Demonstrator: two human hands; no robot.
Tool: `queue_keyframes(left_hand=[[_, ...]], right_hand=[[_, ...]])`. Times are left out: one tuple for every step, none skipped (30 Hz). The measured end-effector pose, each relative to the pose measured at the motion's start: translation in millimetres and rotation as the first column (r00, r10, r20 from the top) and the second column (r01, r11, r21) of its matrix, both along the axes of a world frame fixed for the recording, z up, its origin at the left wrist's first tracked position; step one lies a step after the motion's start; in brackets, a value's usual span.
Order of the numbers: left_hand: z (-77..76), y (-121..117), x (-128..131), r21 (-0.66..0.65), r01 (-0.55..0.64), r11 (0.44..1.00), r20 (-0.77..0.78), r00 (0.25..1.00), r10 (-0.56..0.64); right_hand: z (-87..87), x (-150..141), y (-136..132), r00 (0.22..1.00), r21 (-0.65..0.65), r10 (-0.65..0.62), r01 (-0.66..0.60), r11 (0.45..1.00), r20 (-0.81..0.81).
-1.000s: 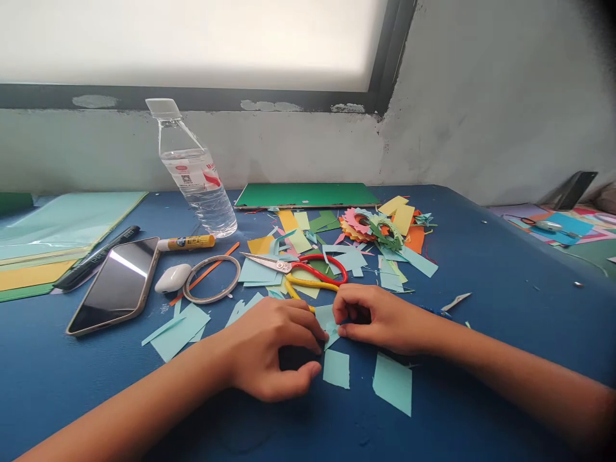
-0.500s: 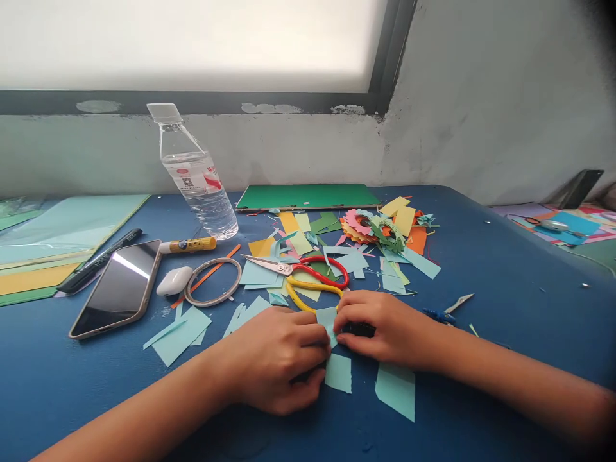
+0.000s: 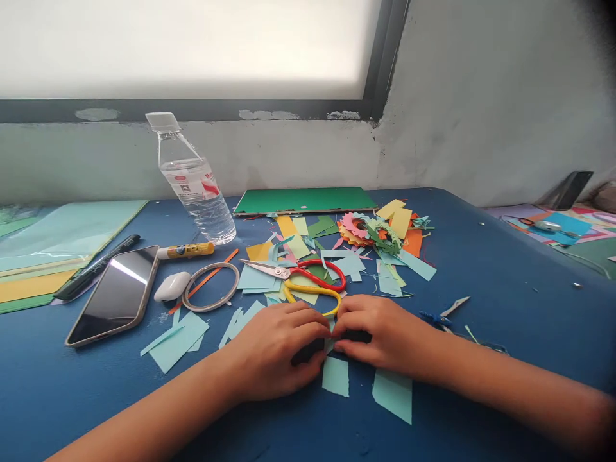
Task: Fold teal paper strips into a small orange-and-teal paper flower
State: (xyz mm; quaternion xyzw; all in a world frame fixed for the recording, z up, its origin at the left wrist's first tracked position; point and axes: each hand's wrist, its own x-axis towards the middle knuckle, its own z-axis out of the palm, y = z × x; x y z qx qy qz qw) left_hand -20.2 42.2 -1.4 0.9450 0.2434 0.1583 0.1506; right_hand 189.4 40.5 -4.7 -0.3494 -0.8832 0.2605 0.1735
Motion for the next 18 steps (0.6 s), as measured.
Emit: queue_keyframes(left_hand=[[0.4, -0.4, 0.4, -0.015, -0.023, 1.000, -0.008, 1.000, 0.023], [1.1, -0.7, 0.7, -0.028, -0.045, 0.999, -0.020, 0.999, 0.044], [1.9, -0.9, 1.0, -0.039, -0.063, 0.997, -0.034, 0.998, 0.062], [2.6, -0.9, 1.0, -0.045, -0.073, 0.996, -0.047, 0.996, 0.071], [3.1, -0.7, 0.9, -0.049, -0.075, 0.996, -0.056, 0.996, 0.072], [3.4, -0.4, 0.7, -0.052, -0.071, 0.996, -0.059, 0.996, 0.068], [3.3, 0.0, 0.4, -0.053, -0.067, 0.996, -0.056, 0.996, 0.064], [3.0, 0.4, 0.1, -0.052, -0.063, 0.997, -0.048, 0.997, 0.061], [2.6, 0.7, -0.2, -0.049, -0.061, 0.997, -0.039, 0.997, 0.059], [2.2, 0.8, -0.2, -0.044, -0.060, 0.997, -0.032, 0.998, 0.059], [1.8, 0.6, -0.1, -0.038, -0.060, 0.998, -0.029, 0.998, 0.059], [1.5, 0.0, 0.4, -0.032, -0.058, 0.998, -0.030, 0.998, 0.057], [1.3, -0.9, 1.0, -0.027, -0.056, 0.998, -0.032, 0.998, 0.056], [1.2, -2.1, 1.9, -0.023, -0.053, 0.998, -0.031, 0.998, 0.052], [1.1, -3.5, 3.0, -0.023, -0.048, 0.999, -0.028, 0.998, 0.047], [1.0, -5.0, 4.1, -0.027, -0.044, 0.999, -0.023, 0.999, 0.044], [0.9, -6.5, 5.2, -0.034, -0.043, 0.999, -0.014, 0.999, 0.042], [0.7, -7.9, 6.3, -0.043, -0.043, 0.998, -0.002, 0.999, 0.043]], right_hand=[[0.1, -0.1, -0.6, 1.000, 0.005, 0.003, -0.003, 1.000, 0.018], [0.5, -0.2, -1.1, 0.999, -0.005, -0.001, 0.001, 1.000, 0.038], [1.2, -0.3, -1.6, 0.998, -0.024, -0.011, 0.012, 1.000, 0.058], [2.2, -0.3, -1.9, 0.997, -0.050, -0.021, 0.025, 0.998, 0.076], [3.3, -0.2, -2.0, 0.996, -0.077, -0.022, 0.029, 0.997, 0.087], [4.5, 0.0, -1.9, 0.996, -0.104, -0.009, 0.019, 0.994, 0.089], [5.8, 0.3, -1.5, 0.997, -0.128, 0.011, 0.000, 0.992, 0.083], [7.2, 0.8, -1.0, 0.997, -0.150, 0.035, -0.024, 0.988, 0.070], [8.6, 1.3, -0.4, 0.997, -0.170, 0.057, -0.047, 0.984, 0.055], [10.0, 1.8, 0.1, 0.997, -0.186, 0.072, -0.063, 0.981, 0.040], [11.4, 2.3, 0.4, 0.997, -0.196, 0.075, -0.068, 0.978, 0.029], [12.6, 2.8, 0.4, 0.997, -0.203, 0.074, -0.068, 0.977, 0.023], [13.8, 3.3, -0.1, 0.997, -0.207, 0.072, -0.067, 0.976, 0.018], [14.7, 3.7, -0.8, 0.997, -0.211, 0.072, -0.068, 0.975, 0.013], [15.6, 4.1, -1.9, 0.997, -0.214, 0.072, -0.069, 0.974, 0.007], [16.4, 4.3, -3.1, 0.997, -0.219, 0.074, -0.072, 0.973, 0.001], [17.1, 4.4, -4.4, 0.997, -0.224, 0.074, -0.074, 0.972, -0.005], [17.9, 4.4, -5.5, 0.997, -0.232, 0.071, -0.071, 0.970, -0.010]])
